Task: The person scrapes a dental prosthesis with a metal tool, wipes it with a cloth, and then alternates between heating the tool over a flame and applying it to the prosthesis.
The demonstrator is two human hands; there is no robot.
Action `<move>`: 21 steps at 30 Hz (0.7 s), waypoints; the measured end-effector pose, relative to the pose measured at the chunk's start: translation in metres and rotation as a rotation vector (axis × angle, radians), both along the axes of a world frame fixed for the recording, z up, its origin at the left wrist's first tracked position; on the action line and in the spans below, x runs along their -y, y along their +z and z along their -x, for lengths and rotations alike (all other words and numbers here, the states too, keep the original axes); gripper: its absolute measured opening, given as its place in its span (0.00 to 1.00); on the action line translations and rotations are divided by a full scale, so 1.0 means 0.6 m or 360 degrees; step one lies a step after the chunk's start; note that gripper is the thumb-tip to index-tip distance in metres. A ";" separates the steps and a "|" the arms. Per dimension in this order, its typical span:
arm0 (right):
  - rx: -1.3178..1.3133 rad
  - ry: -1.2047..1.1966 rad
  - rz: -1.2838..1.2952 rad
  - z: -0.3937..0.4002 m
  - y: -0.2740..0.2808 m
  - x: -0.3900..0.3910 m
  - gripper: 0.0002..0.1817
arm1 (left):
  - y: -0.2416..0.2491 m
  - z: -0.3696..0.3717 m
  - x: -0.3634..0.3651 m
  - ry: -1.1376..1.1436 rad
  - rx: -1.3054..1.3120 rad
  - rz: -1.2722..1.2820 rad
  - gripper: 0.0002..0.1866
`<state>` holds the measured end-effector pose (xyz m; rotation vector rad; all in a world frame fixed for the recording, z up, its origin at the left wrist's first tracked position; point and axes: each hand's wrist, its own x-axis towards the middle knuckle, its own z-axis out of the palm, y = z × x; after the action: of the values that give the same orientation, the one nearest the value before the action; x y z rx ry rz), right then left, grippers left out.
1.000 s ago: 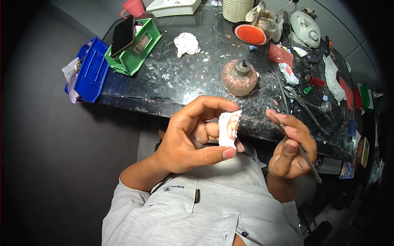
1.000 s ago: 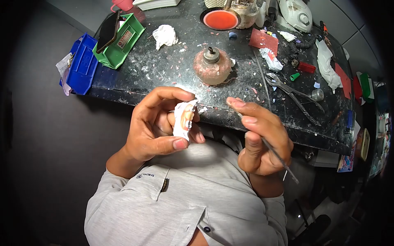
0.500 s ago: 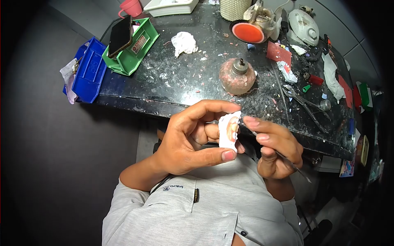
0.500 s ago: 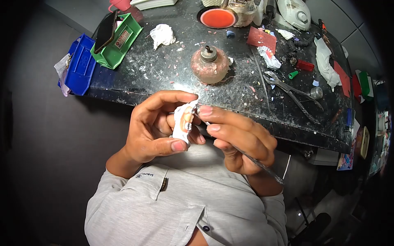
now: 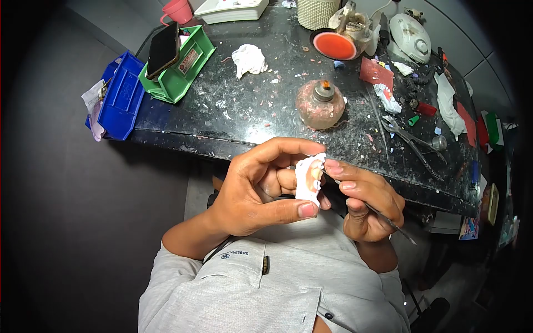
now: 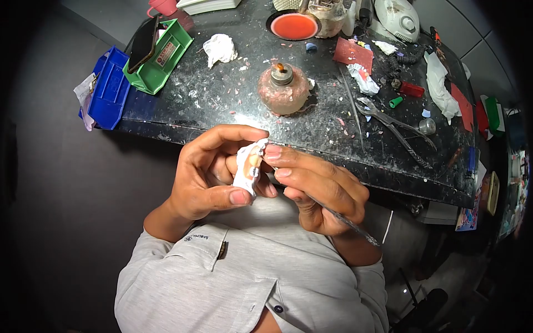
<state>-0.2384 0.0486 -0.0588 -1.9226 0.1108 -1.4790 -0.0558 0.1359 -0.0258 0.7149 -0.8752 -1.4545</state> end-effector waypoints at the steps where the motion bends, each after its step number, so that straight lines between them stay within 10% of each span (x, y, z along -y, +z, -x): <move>1: 0.0002 0.0000 0.0002 0.000 0.000 0.000 0.09 | -0.001 0.000 0.000 -0.0004 0.0000 0.0012 0.35; 11: 0.0096 -0.0299 0.0086 0.013 -0.023 0.012 0.11 | -0.024 -0.020 0.015 -0.0214 -0.0192 -0.0050 0.24; 21: 0.0197 -0.0775 -0.0253 0.055 -0.026 0.067 0.15 | -0.071 -0.045 0.037 -0.0398 -0.1243 -0.0440 0.36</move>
<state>-0.2716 0.0087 -0.0742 -1.7426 0.6590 -1.8335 -0.0285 0.1140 -0.0681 0.1823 -0.1587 -1.9014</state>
